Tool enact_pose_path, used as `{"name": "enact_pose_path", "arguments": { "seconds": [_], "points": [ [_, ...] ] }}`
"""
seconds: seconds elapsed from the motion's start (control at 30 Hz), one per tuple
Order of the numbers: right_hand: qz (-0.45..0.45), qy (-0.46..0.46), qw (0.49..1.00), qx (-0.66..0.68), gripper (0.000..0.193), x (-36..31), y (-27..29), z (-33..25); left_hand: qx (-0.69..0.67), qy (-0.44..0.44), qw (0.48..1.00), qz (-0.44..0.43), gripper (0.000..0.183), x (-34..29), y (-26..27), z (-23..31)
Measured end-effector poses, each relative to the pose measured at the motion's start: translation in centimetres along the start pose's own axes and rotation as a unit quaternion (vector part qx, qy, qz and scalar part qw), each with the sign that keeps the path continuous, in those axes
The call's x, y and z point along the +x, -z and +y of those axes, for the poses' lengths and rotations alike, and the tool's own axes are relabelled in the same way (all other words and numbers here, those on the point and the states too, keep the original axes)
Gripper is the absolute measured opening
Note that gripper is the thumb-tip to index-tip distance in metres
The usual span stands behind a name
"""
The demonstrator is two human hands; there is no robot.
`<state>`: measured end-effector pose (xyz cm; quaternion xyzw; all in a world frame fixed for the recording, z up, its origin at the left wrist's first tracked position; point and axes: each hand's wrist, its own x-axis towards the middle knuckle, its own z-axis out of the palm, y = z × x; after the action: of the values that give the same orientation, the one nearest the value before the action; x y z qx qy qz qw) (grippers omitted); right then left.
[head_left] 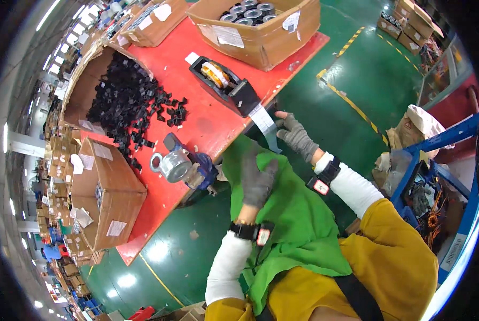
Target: The recorder is assembling small metal parts by securing them with tape and then placing them into boxes.
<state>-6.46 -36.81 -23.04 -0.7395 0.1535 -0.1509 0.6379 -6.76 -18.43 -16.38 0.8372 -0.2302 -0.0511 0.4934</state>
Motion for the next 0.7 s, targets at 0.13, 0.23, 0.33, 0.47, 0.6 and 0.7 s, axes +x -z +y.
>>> {"name": "enact_pose_path", "arguments": {
  "seconds": [0.13, 0.23, 0.33, 0.47, 0.6, 0.7],
  "points": [
    [-0.035, -0.01, 0.991, 0.125, 0.052, -2.6, 1.6, -2.2, 0.006, 0.004, 1.0, 0.006, 0.053, 3.9, -3.6, -2.1],
    [-0.036, -0.006, 0.972, 0.234, 0.043, -3.1, 2.1, -3.1, -0.149, 0.113, 0.982, -0.039, 0.043, 5.1, -4.8, -2.4],
    [0.03, 0.01, 0.998, 0.062, 0.039, -3.3, 2.6, -4.6, -0.114, 0.111, 0.987, -0.02, 0.029, 5.3, -4.9, -1.3],
    [0.043, 0.236, 0.942, -0.236, 0.028, -1.6, 2.6, -6.7, -0.15, 0.127, 0.98, -0.024, 0.02, 5.3, -4.9, -1.6],
    [0.0, 0.22, 0.932, -0.29, 0.024, -0.6, 2.2, -6.6, -0.197, 0.142, 0.97, -0.02, 0.021, 5.2, -5.0, -1.5],
    [-0.006, 0.227, 0.926, -0.302, 0.023, -0.4, 2.0, -7.7, -0.214, 0.098, 0.971, 0.029, 0.02, 5.4, -5.2, -1.6]
  ]
}}
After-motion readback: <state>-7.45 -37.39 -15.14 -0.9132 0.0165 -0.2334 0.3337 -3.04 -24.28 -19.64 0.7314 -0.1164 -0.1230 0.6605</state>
